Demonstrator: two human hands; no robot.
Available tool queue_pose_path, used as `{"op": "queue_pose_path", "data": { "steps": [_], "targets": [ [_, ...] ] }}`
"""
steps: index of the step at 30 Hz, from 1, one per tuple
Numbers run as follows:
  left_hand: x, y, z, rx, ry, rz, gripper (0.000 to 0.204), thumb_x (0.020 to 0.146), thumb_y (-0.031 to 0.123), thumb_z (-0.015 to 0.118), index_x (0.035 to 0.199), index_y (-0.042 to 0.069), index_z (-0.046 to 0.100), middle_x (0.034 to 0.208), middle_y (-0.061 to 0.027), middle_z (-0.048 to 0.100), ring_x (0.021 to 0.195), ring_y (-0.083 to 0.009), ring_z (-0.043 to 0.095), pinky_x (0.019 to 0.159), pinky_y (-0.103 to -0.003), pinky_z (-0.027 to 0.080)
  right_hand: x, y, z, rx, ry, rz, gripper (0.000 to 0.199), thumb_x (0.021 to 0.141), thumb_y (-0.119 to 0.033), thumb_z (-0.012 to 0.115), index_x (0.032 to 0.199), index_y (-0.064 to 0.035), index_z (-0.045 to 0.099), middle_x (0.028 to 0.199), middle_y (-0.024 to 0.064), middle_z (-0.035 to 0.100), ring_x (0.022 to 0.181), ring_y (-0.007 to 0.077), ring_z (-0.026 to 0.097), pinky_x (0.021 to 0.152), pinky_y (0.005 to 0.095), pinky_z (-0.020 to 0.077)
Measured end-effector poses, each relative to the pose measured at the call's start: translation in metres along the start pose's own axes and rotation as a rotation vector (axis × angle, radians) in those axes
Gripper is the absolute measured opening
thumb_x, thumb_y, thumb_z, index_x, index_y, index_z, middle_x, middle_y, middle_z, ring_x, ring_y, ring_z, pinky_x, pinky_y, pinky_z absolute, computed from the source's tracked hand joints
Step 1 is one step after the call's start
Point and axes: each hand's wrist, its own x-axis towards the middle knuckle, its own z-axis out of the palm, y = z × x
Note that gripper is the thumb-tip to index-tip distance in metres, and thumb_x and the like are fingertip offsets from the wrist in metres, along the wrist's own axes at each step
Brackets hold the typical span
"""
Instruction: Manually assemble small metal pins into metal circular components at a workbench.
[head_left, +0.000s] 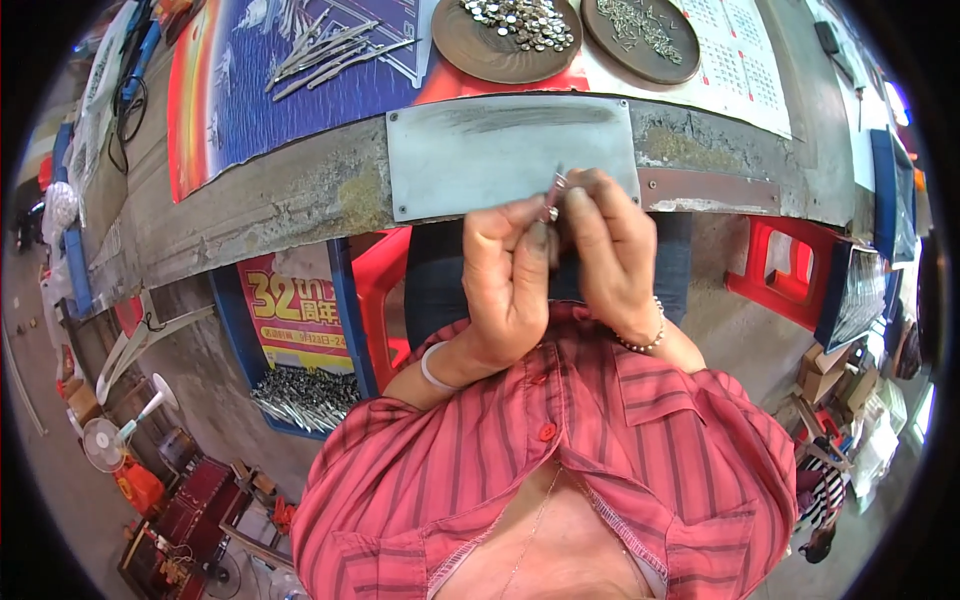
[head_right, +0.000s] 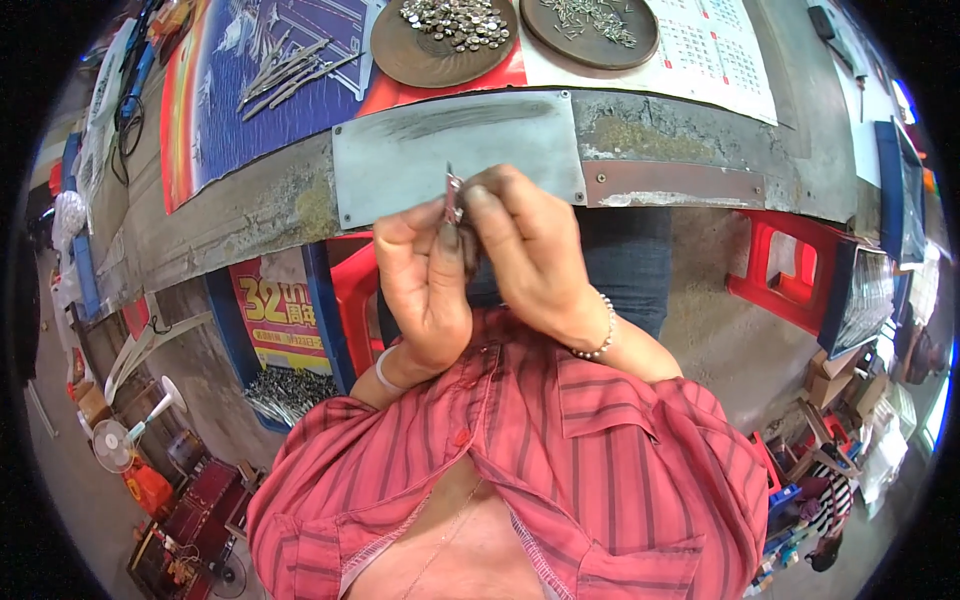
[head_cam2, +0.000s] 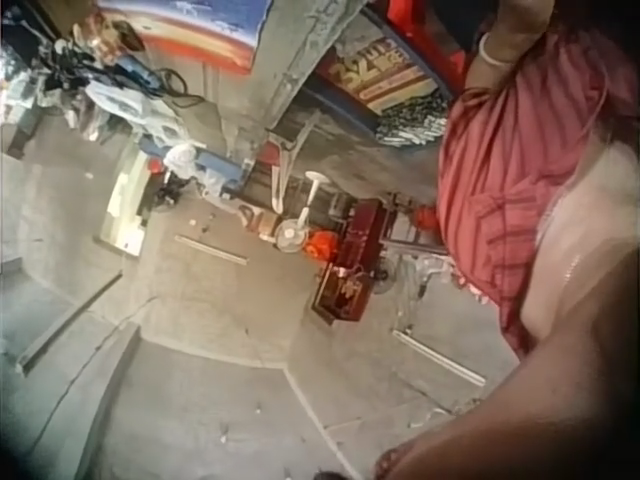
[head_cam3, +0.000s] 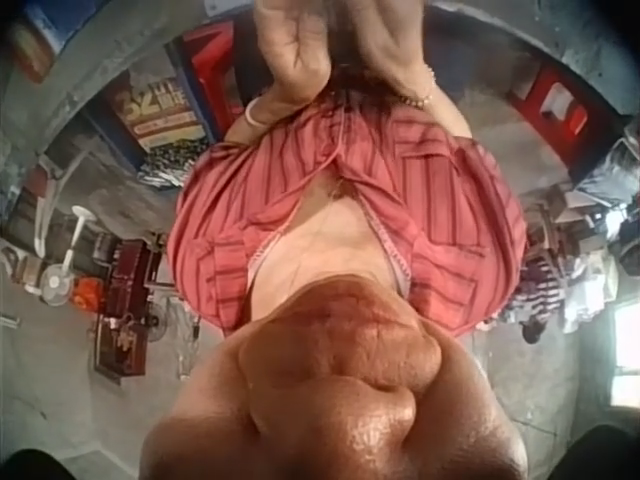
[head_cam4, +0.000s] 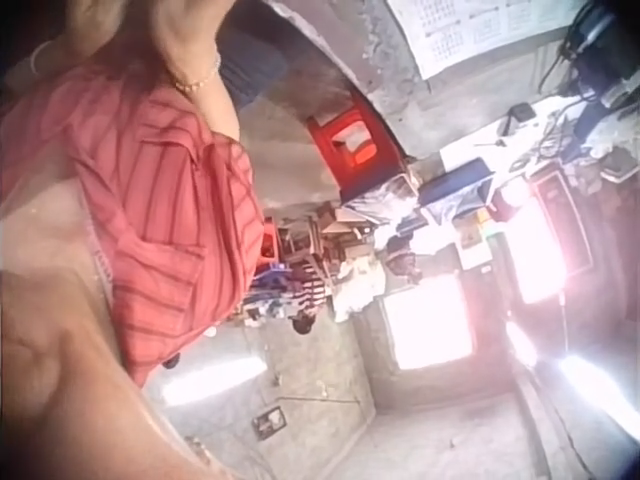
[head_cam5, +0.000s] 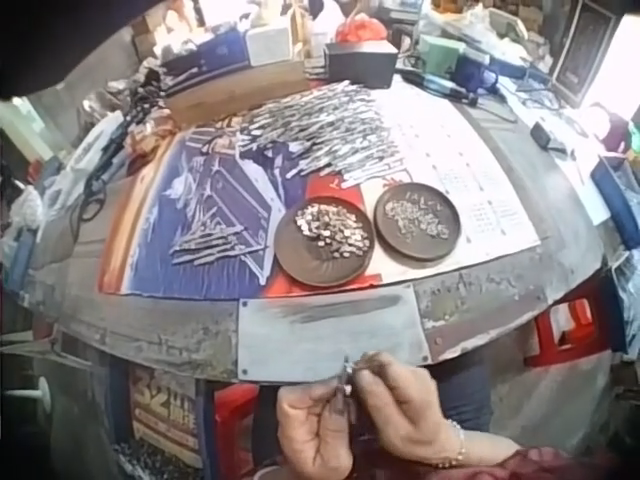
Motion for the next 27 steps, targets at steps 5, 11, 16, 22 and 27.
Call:
{"op": "queue_pose_path", "data": {
  "steps": [5,11,16,22,27],
  "targets": [
    [0.001,-0.001,-0.005,0.061,-0.012,0.075,0.023,0.097,0.002,0.041,0.119,-0.002,0.037,0.113,-0.0142,0.054,0.103,-0.0160,0.055,0.091,-0.029,0.043,0.002,0.021,0.003,-0.244,0.051,-0.415,0.009,0.079,0.003,0.061,0.086,0.0019,0.056,0.072,0.0089,0.057,0.056,0.0165,0.052,0.051,0.0261,0.0425],
    [-0.001,-0.007,-0.009,0.083,-0.027,0.065,0.024,0.097,0.001,0.041,0.120,-0.002,0.037,0.114,-0.0141,0.054,0.104,-0.0153,0.054,0.092,-0.028,0.042,-0.002,0.035,0.013,-0.426,0.149,-0.594,0.013,0.082,-0.001,0.058,0.092,0.0013,0.050,0.076,0.0119,0.055,0.060,0.0254,0.050,0.051,0.0336,0.0427],
    [0.002,-0.007,-0.005,0.036,-0.036,0.037,0.023,0.096,0.001,0.042,0.119,-0.002,0.038,0.114,-0.0137,0.055,0.104,-0.0144,0.054,0.092,-0.028,0.042,-0.004,0.031,0.013,-0.465,0.168,-0.539,0.010,0.085,-0.003,0.056,0.092,0.0005,0.049,0.076,0.0126,0.054,0.060,0.0281,0.049,0.052,0.0341,0.0427],
    [0.008,0.014,-0.004,-0.493,-0.112,-0.323,0.033,0.096,0.003,0.043,0.127,0.002,0.033,0.077,-0.0015,0.049,0.062,-0.0053,0.041,0.057,-0.020,0.035,0.004,0.011,-0.005,0.134,0.050,-0.116,0.008,0.091,0.000,0.047,0.088,0.0036,0.053,0.073,0.0054,0.053,0.061,0.0095,0.049,0.054,0.0223,0.0394],
    [0.008,0.021,-0.019,0.100,-0.240,-0.011,0.044,0.093,0.000,0.044,0.135,0.004,0.030,0.103,-0.0078,0.059,0.085,-0.0128,0.057,0.078,-0.023,0.045,-0.002,0.002,-0.005,-0.299,0.008,-0.321,0.005,0.075,0.009,0.050,0.078,0.0061,0.052,0.066,0.0096,0.051,0.057,0.0168,0.047,0.053,0.0274,0.0377]
  ]
}}
